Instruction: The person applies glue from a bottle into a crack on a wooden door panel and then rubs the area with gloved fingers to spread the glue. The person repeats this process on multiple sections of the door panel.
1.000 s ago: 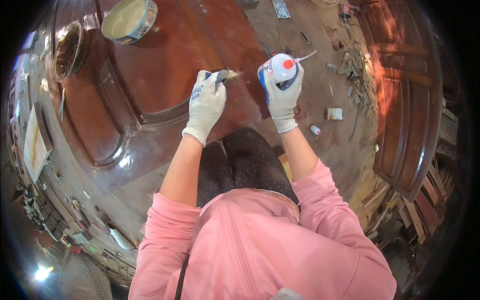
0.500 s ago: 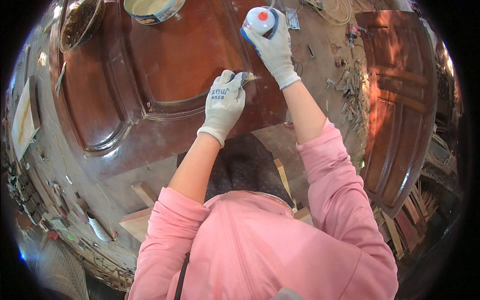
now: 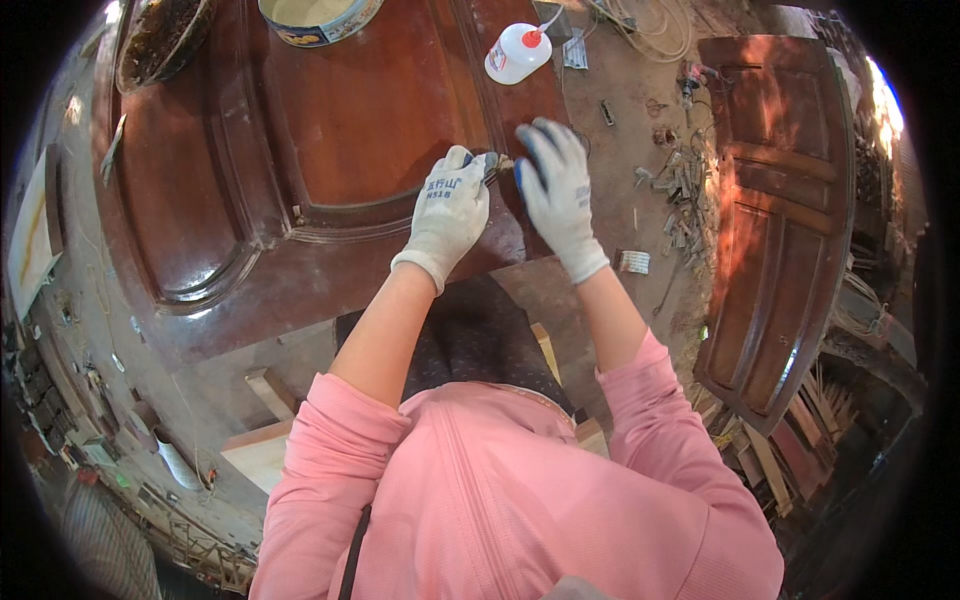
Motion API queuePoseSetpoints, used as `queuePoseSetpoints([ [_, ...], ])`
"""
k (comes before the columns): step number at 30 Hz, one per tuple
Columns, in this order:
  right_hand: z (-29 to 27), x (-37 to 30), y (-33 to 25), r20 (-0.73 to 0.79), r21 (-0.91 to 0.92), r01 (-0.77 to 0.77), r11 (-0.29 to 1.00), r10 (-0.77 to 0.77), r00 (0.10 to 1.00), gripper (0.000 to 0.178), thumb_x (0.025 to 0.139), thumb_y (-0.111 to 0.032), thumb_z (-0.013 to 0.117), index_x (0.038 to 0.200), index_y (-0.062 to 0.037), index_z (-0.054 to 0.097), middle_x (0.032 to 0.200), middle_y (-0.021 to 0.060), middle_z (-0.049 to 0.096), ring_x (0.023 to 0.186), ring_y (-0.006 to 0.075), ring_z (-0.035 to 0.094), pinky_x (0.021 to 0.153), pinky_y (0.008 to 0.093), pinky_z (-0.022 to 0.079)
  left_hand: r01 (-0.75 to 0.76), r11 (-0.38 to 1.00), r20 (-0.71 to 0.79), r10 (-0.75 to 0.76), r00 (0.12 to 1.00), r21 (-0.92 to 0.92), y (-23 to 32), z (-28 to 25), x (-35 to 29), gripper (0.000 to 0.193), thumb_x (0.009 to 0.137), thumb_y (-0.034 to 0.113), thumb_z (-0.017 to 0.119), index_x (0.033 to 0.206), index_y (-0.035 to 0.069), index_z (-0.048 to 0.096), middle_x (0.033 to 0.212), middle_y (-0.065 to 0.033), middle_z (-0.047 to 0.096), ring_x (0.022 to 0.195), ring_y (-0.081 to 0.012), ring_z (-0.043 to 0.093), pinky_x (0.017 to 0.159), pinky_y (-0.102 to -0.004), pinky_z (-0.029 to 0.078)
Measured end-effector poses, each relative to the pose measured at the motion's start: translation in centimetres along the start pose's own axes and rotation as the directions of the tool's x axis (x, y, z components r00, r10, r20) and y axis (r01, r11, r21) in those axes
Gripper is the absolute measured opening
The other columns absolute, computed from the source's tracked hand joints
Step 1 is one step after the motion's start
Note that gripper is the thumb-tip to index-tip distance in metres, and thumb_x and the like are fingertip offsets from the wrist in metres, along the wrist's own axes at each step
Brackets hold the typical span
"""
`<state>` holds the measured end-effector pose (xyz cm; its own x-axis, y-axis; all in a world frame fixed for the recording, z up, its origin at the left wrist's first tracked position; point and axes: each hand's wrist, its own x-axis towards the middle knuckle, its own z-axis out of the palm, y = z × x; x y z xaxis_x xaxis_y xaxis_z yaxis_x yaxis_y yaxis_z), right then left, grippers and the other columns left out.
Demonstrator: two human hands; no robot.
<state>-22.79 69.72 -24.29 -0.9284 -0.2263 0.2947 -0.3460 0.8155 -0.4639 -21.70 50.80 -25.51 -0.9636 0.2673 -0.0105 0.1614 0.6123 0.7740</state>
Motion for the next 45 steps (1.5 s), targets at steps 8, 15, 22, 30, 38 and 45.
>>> queuePoseSetpoints([
  [8,-0.7,-2.5,-1.2,0.162,-0.105,-0.055,0.993,0.072,0.984,0.052,0.099,-0.035,0.064,0.149,-0.0191,0.059,0.161,0.0140,0.043,0.146,0.0419,0.036,0.122,0.0546,0.029,0.051,0.998,0.042,-0.050,0.998,-0.021,0.0,-0.1,0.4,0.026,0.092,0.008,0.061,0.115,-0.001,0.069,0.115,-0.0172,0.060,0.108,-0.0380,0.060,0.095,-0.0492,0.050],
  [15,-1.0,-3.7,-1.3,0.185,-0.073,-0.116,0.991,0.128,0.974,0.060,0.099,-0.044,0.062,0.153,-0.0195,0.054,0.163,0.0172,0.039,0.148,0.0451,0.034,0.123,0.0580,0.025,-0.002,1.000,0.015,0.002,1.000,0.017,0.2,-0.3,0.0,0.026,0.094,0.006,0.059,0.117,-0.003,0.066,0.114,-0.0183,0.059,0.106,-0.0402,0.061,0.092,-0.0488,0.050],
  [22,-0.6,-3.2,-1.8,0.252,-0.283,0.003,0.959,0.071,0.965,0.063,0.098,-0.051,0.060,0.153,-0.0203,0.054,0.165,0.0170,0.036,0.149,0.0455,0.032,0.123,0.0603,0.022,-0.045,0.999,-0.031,0.046,0.998,0.031,0.2,0.0,-0.4,0.027,0.093,0.005,0.060,0.118,-0.002,0.066,0.116,-0.0174,0.058,0.107,-0.0390,0.060,0.093,-0.0491,0.049],
  [30,-1.6,-3.1,-0.9,0.303,-0.311,0.173,0.934,-0.075,0.950,0.059,0.098,-0.051,0.060,0.150,-0.0236,0.058,0.160,0.0153,0.044,0.146,0.0424,0.039,0.123,0.0562,0.027,-0.002,1.000,0.003,0.002,1.000,0.012,0.1,0.0,-0.1,0.024,0.093,0.005,0.059,0.115,-0.003,0.066,0.113,-0.0188,0.060,0.107,-0.0397,0.060,0.092,-0.0485,0.049],
  [38,-2.8,-1.8,-0.2,0.338,-0.198,0.125,0.972,-0.052,0.940,0.053,0.097,-0.042,0.066,0.145,-0.0206,0.061,0.156,0.0150,0.047,0.141,0.0400,0.043,0.119,0.0535,0.033,-0.007,0.999,-0.001,0.007,1.000,0.031,0.2,-0.1,-0.1,0.025,0.093,0.005,0.058,0.116,-0.001,0.066,0.114,-0.0185,0.059,0.106,-0.0400,0.059,0.093,-0.0492,0.049],
  [45,-2.7,-2.1,0.3,0.302,-0.153,0.123,0.981,-0.072,0.951,0.048,0.095,-0.042,0.068,0.140,-0.0229,0.065,0.153,0.0118,0.051,0.141,0.0383,0.044,0.116,0.0525,0.036,-0.022,0.997,-0.011,0.023,1.000,0.075,0.1,0.2,-0.4,0.030,0.093,0.007,0.059,0.122,0.000,0.065,0.116,-0.0170,0.058,0.107,-0.0383,0.059,0.094,-0.0486,0.049],
])
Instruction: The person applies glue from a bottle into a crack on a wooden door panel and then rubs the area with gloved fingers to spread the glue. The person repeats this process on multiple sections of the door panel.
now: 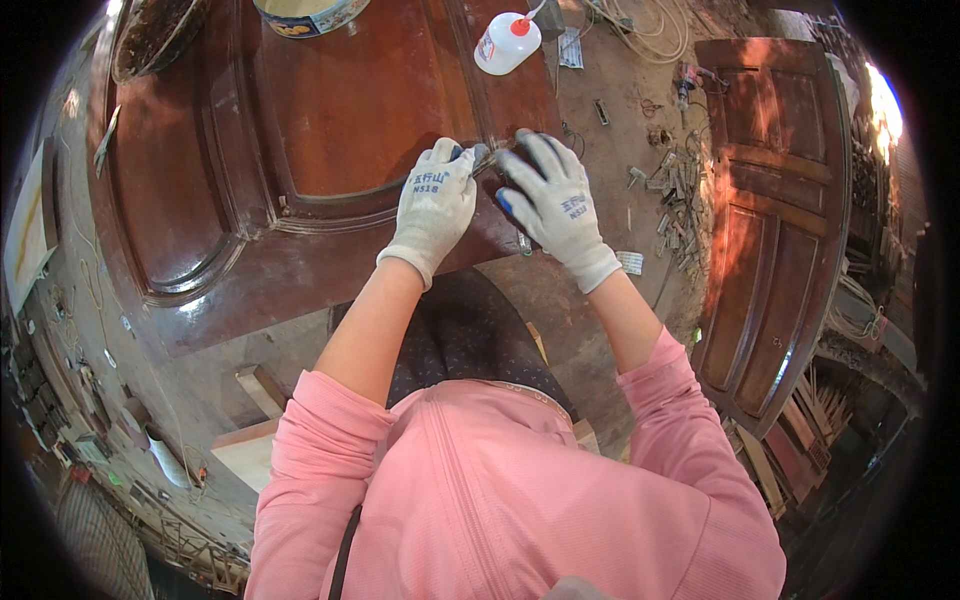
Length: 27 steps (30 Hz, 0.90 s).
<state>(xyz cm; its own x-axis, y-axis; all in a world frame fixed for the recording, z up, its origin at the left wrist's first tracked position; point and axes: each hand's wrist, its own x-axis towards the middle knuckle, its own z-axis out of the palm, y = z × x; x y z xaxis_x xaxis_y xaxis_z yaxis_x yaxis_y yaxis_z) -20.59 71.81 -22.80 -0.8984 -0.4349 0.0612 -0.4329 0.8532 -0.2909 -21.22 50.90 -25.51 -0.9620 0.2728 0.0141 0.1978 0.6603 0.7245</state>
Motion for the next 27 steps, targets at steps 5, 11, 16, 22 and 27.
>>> queuePoseSetpoints([
  [5,-0.3,0.1,0.1,0.037,-0.099,0.116,0.988,-0.113,0.993,0.049,0.096,-0.042,0.067,0.140,-0.0220,0.064,0.153,0.0118,0.051,0.138,0.0379,0.046,0.115,0.0524,0.037,-0.008,1.000,-0.005,0.008,1.000,0.009,0.2,-0.1,-0.1,0.032,0.093,0.006,0.060,0.124,0.000,0.065,0.118,-0.0168,0.058,0.107,-0.0379,0.059,0.094,-0.0482,0.049],
  [11,-0.6,1.3,0.5,-0.038,0.027,-0.003,1.000,0.004,0.999,0.054,0.095,-0.041,0.068,0.145,-0.0199,0.062,0.157,0.0132,0.048,0.137,0.0394,0.047,0.115,0.0523,0.037,-0.020,0.998,-0.038,0.023,0.999,0.066,-0.3,0.4,-0.1,0.032,0.091,0.009,0.064,0.122,0.004,0.068,0.114,-0.0128,0.060,0.103,-0.0335,0.060,0.090,-0.0474,0.052],
  [16,0.1,0.0,0.5,0.058,-0.051,0.092,0.994,-0.089,0.994,0.055,0.097,-0.043,0.065,0.147,-0.0206,0.059,0.157,0.0130,0.047,0.139,0.0395,0.044,0.117,0.0533,0.033,-0.025,0.990,-0.024,0.029,0.999,0.142,0.6,0.2,-0.2,0.033,0.090,0.007,0.064,0.122,0.001,0.067,0.115,-0.0128,0.060,0.103,-0.0348,0.060,0.087,-0.0473,0.051],
  [22,0.7,0.0,-0.7,-0.032,-0.075,-0.011,0.997,0.009,0.999,0.055,0.098,-0.042,0.063,0.147,-0.0182,0.058,0.158,0.0143,0.045,0.144,0.0408,0.039,0.120,0.0549,0.029,-0.059,0.977,-0.018,0.064,0.998,0.207,1.1,-0.1,0.0,0.034,0.087,0.009,0.067,0.120,0.002,0.068,0.114,-0.0105,0.062,0.101,-0.0327,0.062,0.084,-0.0446,0.053],
  [27,1.4,-1.5,-1.9,-0.091,-0.029,-0.231,0.973,0.228,0.970,0.061,0.097,-0.044,0.063,0.152,-0.0193,0.054,0.162,0.0161,0.041,0.147,0.0443,0.035,0.122,0.0570,0.025,-0.073,0.983,-0.033,0.080,0.996,0.170,1.0,-0.2,0.1,0.031,0.086,0.008,0.067,0.116,0.000,0.069,0.114,-0.0102,0.063,0.099,-0.0323,0.063,0.084,-0.0441,0.055],
])
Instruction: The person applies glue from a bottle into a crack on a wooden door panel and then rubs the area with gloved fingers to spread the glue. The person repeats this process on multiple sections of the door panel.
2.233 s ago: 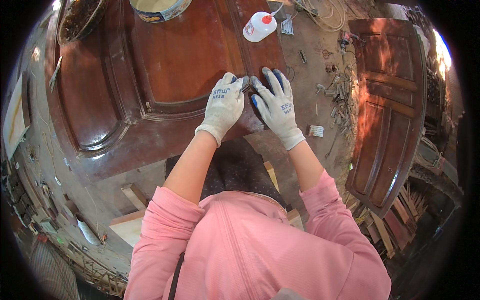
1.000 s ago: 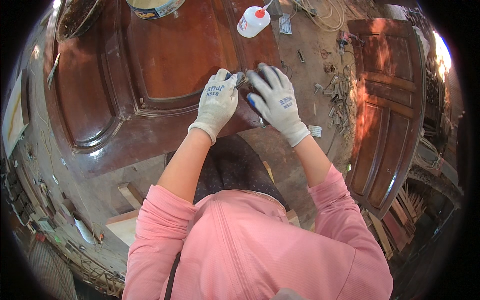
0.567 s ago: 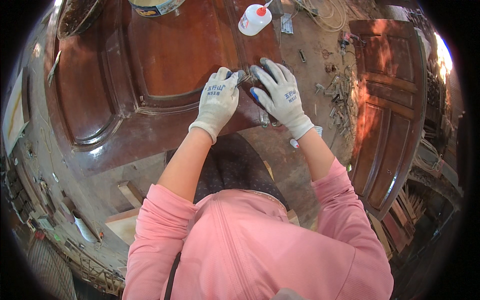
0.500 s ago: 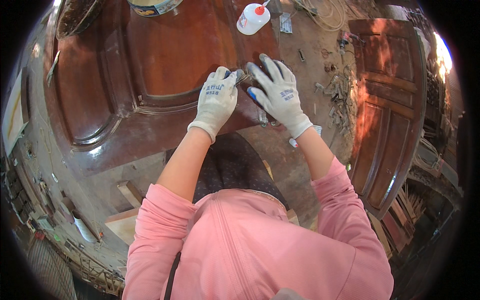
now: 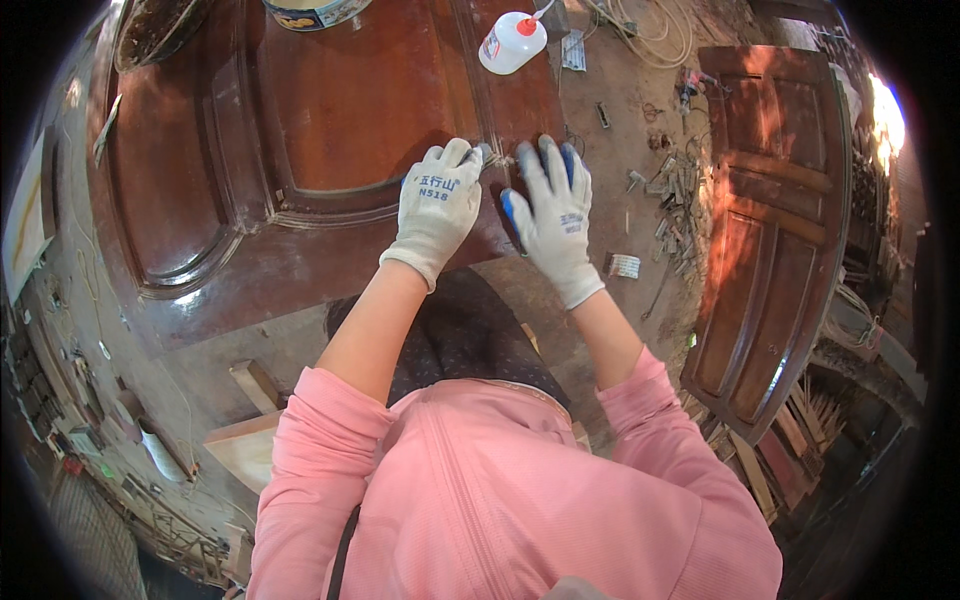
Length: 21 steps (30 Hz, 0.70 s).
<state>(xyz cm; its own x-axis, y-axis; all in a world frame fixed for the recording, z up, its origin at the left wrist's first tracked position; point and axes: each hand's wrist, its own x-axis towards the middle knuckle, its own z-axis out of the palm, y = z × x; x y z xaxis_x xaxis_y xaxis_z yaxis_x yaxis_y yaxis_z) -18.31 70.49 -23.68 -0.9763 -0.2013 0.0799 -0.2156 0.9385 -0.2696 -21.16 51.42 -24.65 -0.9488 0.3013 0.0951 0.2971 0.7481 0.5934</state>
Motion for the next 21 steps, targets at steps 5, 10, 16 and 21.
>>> queuePoseSetpoints([
  [5,0.3,1.1,-1.3,0.058,-0.124,0.128,0.984,-0.121,0.991,0.063,0.097,-0.041,0.064,0.155,-0.0187,0.050,0.162,0.0174,0.039,0.146,0.0453,0.034,0.120,0.0613,0.024,0.028,0.999,-0.027,-0.029,0.999,-0.041,-0.2,0.1,0.2,0.026,0.088,0.012,0.066,0.112,0.003,0.070,0.110,-0.0101,0.062,0.101,-0.0311,0.064,0.084,-0.0447,0.056],
  [10,-0.5,1.9,-0.3,0.000,-0.007,0.147,0.989,-0.147,0.989,0.062,0.096,-0.040,0.066,0.152,-0.0187,0.052,0.155,0.0162,0.047,0.145,0.0439,0.036,0.120,0.0579,0.027,0.121,0.988,0.055,-0.116,0.992,-0.091,-0.6,-0.1,0.6,0.022,0.090,0.013,0.065,0.110,0.005,0.070,0.110,-0.0111,0.062,0.103,-0.0329,0.065,0.085,-0.0457,0.055],
  [16,-1.6,3.6,0.1,0.036,0.008,0.262,0.965,-0.262,0.964,0.048,0.094,-0.041,0.068,0.135,-0.0161,0.064,0.151,0.0153,0.050,0.144,0.0415,0.038,0.120,0.0566,0.029,0.078,0.981,0.026,-0.074,0.997,-0.180,-1.2,-0.1,0.4,0.022,0.092,0.012,0.063,0.113,0.005,0.066,0.112,-0.0135,0.063,0.101,-0.0368,0.066,0.086,-0.0473,0.054],
  [21,-0.7,2.0,2.9,-0.050,0.296,0.068,0.953,-0.055,0.997,0.057,0.093,-0.022,0.073,0.144,-0.0043,0.055,0.151,0.0212,0.050,0.140,0.0401,0.047,0.117,0.0485,0.038,0.161,0.960,0.005,-0.164,0.986,-0.228,-1.0,-0.1,0.5,0.025,0.093,0.014,0.062,0.117,0.006,0.062,0.110,-0.0152,0.063,0.102,-0.0376,0.066,0.086,-0.0484,0.055],
])
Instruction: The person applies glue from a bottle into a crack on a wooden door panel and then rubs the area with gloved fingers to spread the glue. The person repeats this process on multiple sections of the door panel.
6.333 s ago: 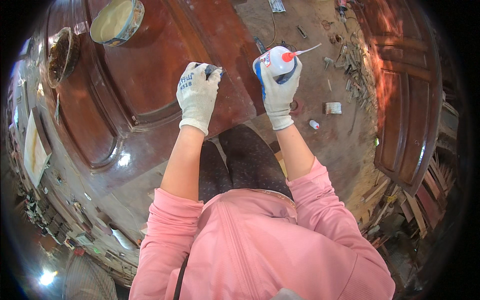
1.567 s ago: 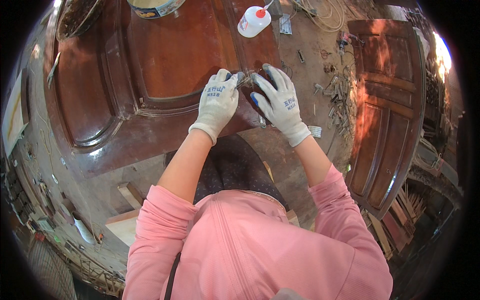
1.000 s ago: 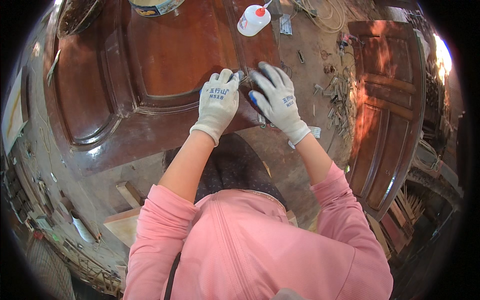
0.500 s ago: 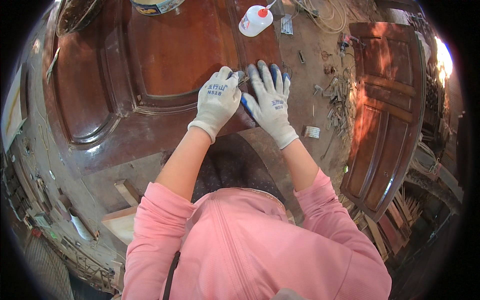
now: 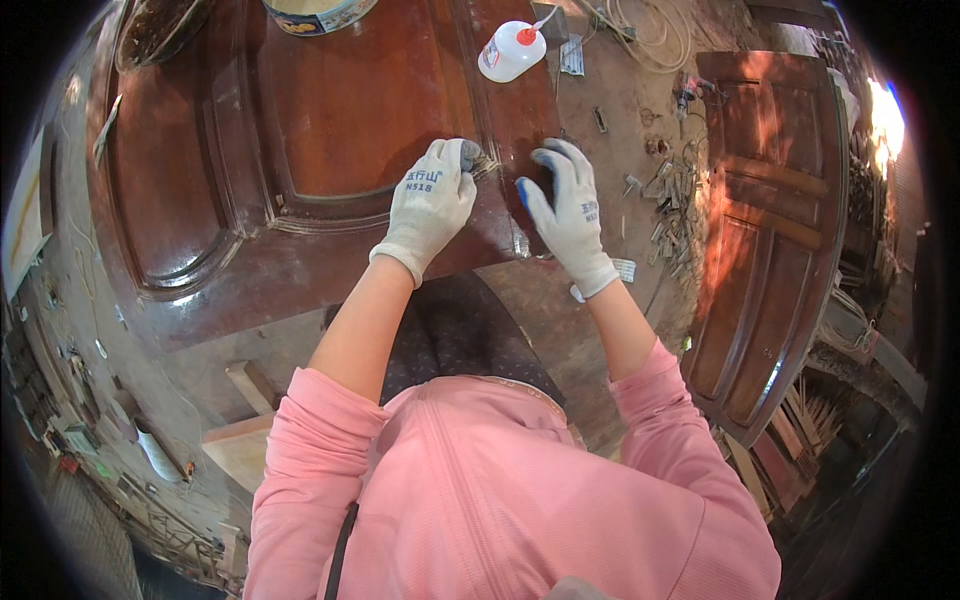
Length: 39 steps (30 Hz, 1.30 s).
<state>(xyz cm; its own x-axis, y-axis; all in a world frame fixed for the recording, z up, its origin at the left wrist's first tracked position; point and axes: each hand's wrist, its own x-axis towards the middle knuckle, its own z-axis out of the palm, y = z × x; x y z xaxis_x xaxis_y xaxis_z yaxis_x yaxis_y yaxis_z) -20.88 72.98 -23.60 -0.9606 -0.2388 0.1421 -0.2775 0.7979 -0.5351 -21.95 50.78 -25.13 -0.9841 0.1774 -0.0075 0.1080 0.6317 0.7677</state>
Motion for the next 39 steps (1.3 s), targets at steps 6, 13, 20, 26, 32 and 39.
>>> queuePoseSetpoints([
  [6,1.8,-2.7,0.9,-0.081,-0.085,-0.049,0.995,0.042,0.996,0.058,0.097,-0.022,0.067,0.149,-0.0026,0.050,0.155,0.0205,0.049,0.143,0.0399,0.045,0.119,0.0487,0.035,-0.093,0.991,-0.025,0.091,0.996,-0.101,-0.6,0.4,0.3,0.021,0.095,0.011,0.060,0.116,0.008,0.061,0.112,-0.0178,0.061,0.100,-0.0396,0.066,0.085,-0.0498,0.054],
  [13,1.8,-2.8,0.7,-0.076,-0.072,-0.070,0.995,0.064,0.995,0.058,0.097,-0.022,0.066,0.149,-0.0025,0.052,0.157,0.0202,0.047,0.142,0.0399,0.045,0.120,0.0482,0.035,-0.087,0.996,-0.025,0.087,0.996,-0.009,-0.1,0.5,-0.1,0.025,0.095,0.006,0.061,0.120,0.007,0.062,0.112,-0.0161,0.061,0.099,-0.0387,0.064,0.085,-0.0476,0.053],
  [20,1.8,-2.9,0.9,-0.084,-0.073,-0.071,0.995,0.065,0.994,0.058,0.097,-0.022,0.066,0.149,-0.0019,0.052,0.157,0.0207,0.048,0.142,0.0406,0.045,0.119,0.0484,0.036,-0.177,0.983,-0.065,0.179,0.982,0.047,0.5,0.4,-0.4,0.030,0.091,0.003,0.062,0.121,0.006,0.063,0.112,-0.0133,0.062,0.101,-0.0353,0.065,0.086,-0.0434,0.055],
  [26,1.8,-2.9,0.9,-0.077,-0.078,-0.063,0.995,0.057,0.995,0.057,0.098,-0.023,0.065,0.149,-0.0015,0.053,0.157,0.0209,0.047,0.141,0.0412,0.045,0.119,0.0490,0.035,-0.256,0.918,0.125,0.229,0.966,0.302,1.5,-0.4,0.0,0.034,0.089,0.006,0.063,0.123,0.009,0.064,0.110,-0.0098,0.062,0.098,-0.0292,0.065,0.082,-0.0391,0.057],
  [32,1.8,-2.9,0.8,-0.073,-0.087,-0.053,0.995,0.047,0.996,0.057,0.097,-0.023,0.065,0.149,-0.0010,0.053,0.158,0.0210,0.046,0.141,0.0409,0.045,0.119,0.0485,0.035,-0.457,0.757,0.254,0.380,0.889,0.466,2.2,-1.0,-0.4,0.035,0.085,0.008,0.065,0.120,0.010,0.064,0.111,-0.0072,0.060,0.100,-0.0242,0.064,0.085,-0.0372,0.055],
  [39,0.8,-2.3,-0.4,0.021,-0.212,-0.007,0.977,0.012,1.000,0.052,0.095,-0.030,0.066,0.145,-0.0171,0.060,0.156,0.0172,0.046,0.143,0.0410,0.040,0.121,0.0537,0.029,-0.091,0.978,-0.089,0.109,0.990,0.187,0.7,0.5,-1.7,0.043,0.090,0.001,0.062,0.132,0.008,0.061,0.118,-0.0147,0.059,0.107,-0.0345,0.061,0.093,-0.0467,0.052],
])
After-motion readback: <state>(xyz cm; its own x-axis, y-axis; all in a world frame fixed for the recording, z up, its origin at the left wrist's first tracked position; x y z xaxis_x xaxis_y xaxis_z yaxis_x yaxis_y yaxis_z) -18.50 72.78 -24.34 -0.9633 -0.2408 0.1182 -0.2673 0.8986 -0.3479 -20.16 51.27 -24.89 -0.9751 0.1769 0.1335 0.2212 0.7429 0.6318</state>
